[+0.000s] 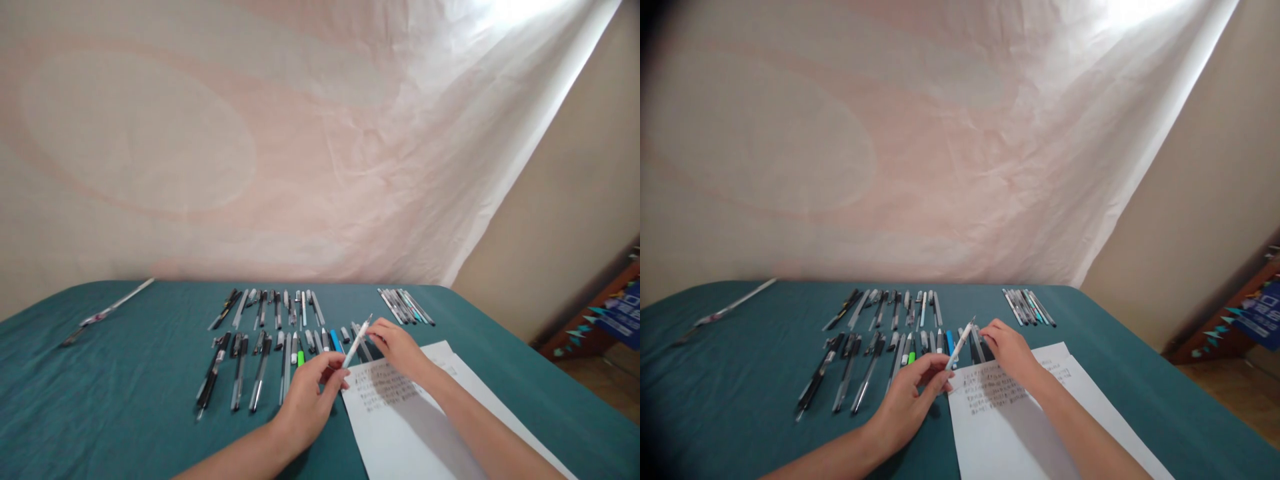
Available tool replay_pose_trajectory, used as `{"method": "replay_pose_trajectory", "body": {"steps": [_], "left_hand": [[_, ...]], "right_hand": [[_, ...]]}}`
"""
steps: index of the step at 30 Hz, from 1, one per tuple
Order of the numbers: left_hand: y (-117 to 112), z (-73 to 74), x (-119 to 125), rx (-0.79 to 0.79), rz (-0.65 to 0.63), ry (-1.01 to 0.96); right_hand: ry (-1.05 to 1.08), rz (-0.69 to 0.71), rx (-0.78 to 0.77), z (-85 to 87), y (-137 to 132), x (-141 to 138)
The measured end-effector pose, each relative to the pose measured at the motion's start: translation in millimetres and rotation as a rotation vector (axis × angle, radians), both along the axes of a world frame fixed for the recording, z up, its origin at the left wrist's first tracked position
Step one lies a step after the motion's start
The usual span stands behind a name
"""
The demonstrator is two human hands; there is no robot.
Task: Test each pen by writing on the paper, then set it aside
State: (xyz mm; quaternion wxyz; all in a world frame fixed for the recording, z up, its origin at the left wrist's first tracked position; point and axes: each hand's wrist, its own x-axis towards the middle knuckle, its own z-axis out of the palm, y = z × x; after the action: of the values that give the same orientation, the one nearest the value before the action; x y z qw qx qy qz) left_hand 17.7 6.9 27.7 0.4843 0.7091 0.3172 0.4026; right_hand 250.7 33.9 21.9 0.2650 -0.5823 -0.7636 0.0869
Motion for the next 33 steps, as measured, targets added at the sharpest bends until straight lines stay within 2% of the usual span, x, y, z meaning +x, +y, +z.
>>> {"method": "replay_pose_trajectory", "body": {"steps": [4,9,23,30,33], "left_hand": [[-0.7,0.9,0.8,0.005,0.000,-0.004],[-0.9,1.7,0.6,0.018,0.000,0.007],[-0.3,0.7,0.1,0.025,-0.003,0.020],[0.2,1.4,-0.8,0.037,-0.011,0.021],[0.4,1.3,-0.3,0.034,-0.008,0.021]], "right_hand": [[-0.077,0.001,-0.015,-9.5,2.2,2.4],[-0.088,-0.002,-0.008,-13.3,4.2,3.4],[-0.118,0.024,-0.100,1.9,-1.7,5.2],[-0.032,-0.061,-0.107,-7.6,1.5,10.4],[0.044,-0.104,-0.093,0.1,1.6,9.8]]}}
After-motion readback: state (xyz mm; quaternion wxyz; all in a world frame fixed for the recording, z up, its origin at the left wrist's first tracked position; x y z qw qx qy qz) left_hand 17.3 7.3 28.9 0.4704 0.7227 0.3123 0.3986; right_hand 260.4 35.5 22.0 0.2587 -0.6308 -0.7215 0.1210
